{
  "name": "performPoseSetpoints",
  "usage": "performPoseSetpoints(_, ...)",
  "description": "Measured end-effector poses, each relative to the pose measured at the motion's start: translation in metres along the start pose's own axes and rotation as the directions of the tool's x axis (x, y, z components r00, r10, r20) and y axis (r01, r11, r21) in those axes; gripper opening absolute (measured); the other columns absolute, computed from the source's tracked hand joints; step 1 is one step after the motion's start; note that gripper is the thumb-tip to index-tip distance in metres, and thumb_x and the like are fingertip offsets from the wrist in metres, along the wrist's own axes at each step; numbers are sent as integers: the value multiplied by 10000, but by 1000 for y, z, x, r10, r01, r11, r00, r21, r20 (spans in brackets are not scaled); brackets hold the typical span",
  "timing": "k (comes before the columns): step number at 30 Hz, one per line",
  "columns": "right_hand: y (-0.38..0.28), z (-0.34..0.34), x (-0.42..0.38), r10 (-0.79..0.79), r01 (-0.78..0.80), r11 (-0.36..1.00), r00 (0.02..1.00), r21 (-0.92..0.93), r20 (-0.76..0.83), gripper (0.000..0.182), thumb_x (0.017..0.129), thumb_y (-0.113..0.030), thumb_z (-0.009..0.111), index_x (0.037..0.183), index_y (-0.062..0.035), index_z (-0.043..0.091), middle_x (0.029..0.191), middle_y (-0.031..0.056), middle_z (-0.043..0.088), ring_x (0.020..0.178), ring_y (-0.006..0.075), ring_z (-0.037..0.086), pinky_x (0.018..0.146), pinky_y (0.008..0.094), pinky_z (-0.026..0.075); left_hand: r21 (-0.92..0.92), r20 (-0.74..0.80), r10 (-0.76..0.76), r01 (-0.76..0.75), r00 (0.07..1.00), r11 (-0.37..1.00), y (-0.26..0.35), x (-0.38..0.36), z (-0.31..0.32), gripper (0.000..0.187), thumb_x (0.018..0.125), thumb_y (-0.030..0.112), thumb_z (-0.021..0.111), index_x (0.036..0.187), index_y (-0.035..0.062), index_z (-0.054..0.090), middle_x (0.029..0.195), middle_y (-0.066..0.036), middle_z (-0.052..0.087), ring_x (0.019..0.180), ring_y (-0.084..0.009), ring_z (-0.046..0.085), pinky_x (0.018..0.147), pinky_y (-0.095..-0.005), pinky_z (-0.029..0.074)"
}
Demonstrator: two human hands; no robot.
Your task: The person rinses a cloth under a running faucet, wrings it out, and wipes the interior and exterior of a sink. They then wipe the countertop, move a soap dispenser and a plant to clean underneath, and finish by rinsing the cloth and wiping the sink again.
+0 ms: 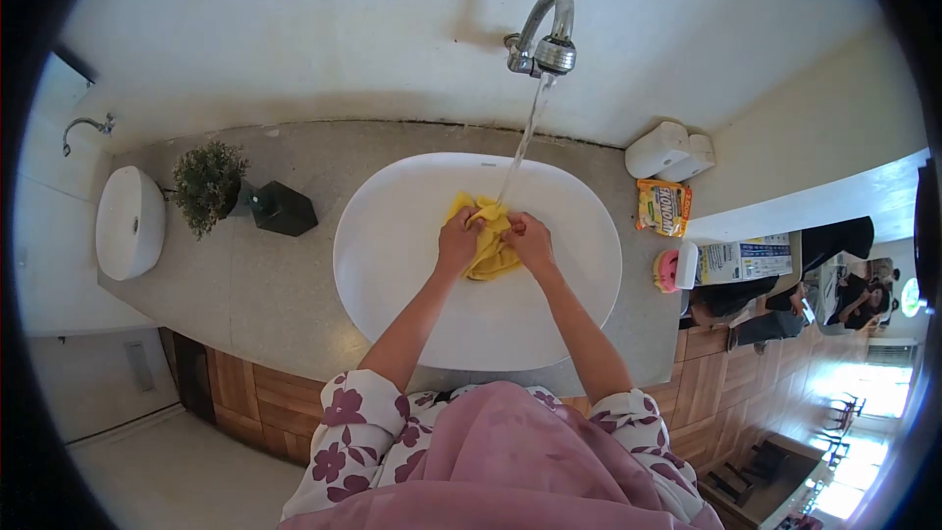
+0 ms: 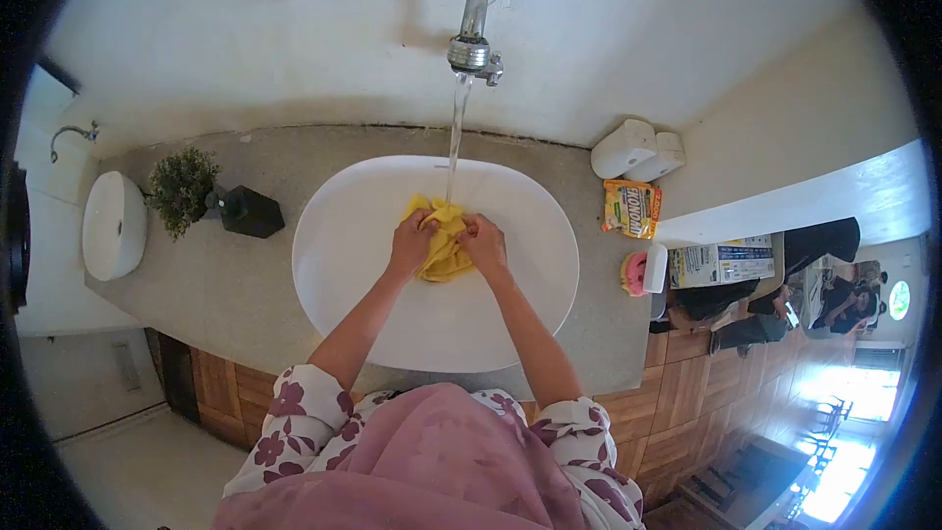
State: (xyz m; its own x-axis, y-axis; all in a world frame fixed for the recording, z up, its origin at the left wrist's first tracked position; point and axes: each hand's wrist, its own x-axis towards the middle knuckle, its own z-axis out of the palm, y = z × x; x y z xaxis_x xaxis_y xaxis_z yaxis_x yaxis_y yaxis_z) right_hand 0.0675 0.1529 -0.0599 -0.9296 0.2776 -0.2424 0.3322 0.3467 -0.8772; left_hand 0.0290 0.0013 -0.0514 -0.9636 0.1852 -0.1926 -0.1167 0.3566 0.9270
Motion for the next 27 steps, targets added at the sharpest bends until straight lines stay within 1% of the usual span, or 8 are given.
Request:
performPoseSetpoints(4,-2,3,6,13,-18,997,998,-76,-68,271,757,-77,686,1010,1,632,820,71,671,751,134,636,690,283,508,41,1,-20,20,1000,999,5,0,-2,212,888,174,569,1062,57,603,930,-116,666,870,-246,632,764,-327,464)
performPoseSetpoints(8,-8,5,10,-37,26,994,994,-106,-107,243,760,-117,689,965,-1,633,793,65,656,717,130,614,679,286,492,-136,-25,16,-19,1000,991,-7,2,2,202,900,171,551,1061,56,597,902,-98,651,822,-187,604,754,-295,452)
performPoseSetpoints(10,-15,2,9,-4,2,1000,998,-20,-57,218,786,-147,664,940,-3,606,774,68,636,701,129,585,676,286,476,-182,-38,50,-56,998,982,-8,4,0,200,906,172,543,1062,57,595,897,-93,646,812,-173,594,751,-287,449)
performPoseSetpoints(14,-26,-8,1,5,-14,994,997,-109,-79,201,812,-162,636,921,-9,564,760,63,604,704,118,542,666,279,452,-139,91,-14,27,996,990,5,2,-5,226,927,223,528,1076,67,597,889,-90,639,809,-171,591,752,-286,448)
performPoseSetpoints(19,-24,-31,-21,-67,68,997,997,30,-34,170,852,-131,593,935,-31,484,739,16,486,702,85,450,636,254,392,-78,224,44,-27,974,997,1,3,1,296,939,311,518,1101,78,600,879,-70,644,814,-156,589,761,-282,448)
performPoseSetpoints(23,-31,-49,-37,-109,113,981,993,156,-36,163,873,-131,570,954,-33,467,734,56,507,670,137,482,633,288,418,-183,328,46,16,943,983,-8,-1,15,414,955,416,452,1132,70,594,886,-53,643,848,-146,588,784,-279,448)
performPoseSetpoints(25,-48,-58,-45,-161,161,933,987,322,-29,75,892,-59,517,930,-44,453,769,-26,424,698,59,383,629,210,339,-224,351,31,52,936,973,-2,-9,16,456,959,445,428,1132,57,593,902,-54,637,861,-143,585,792,-278,448)
performPoseSetpoints(27,-69,-63,-53,-159,163,946,987,281,-38,86,894,-73,528,936,-38,461,754,-17,437,686,67,400,620,219,358,-348,527,21,193,850,917,13,-19,10,491,963,451,433,1238,55,522,1049,-59,612,978,-129,554,853,-276,438)
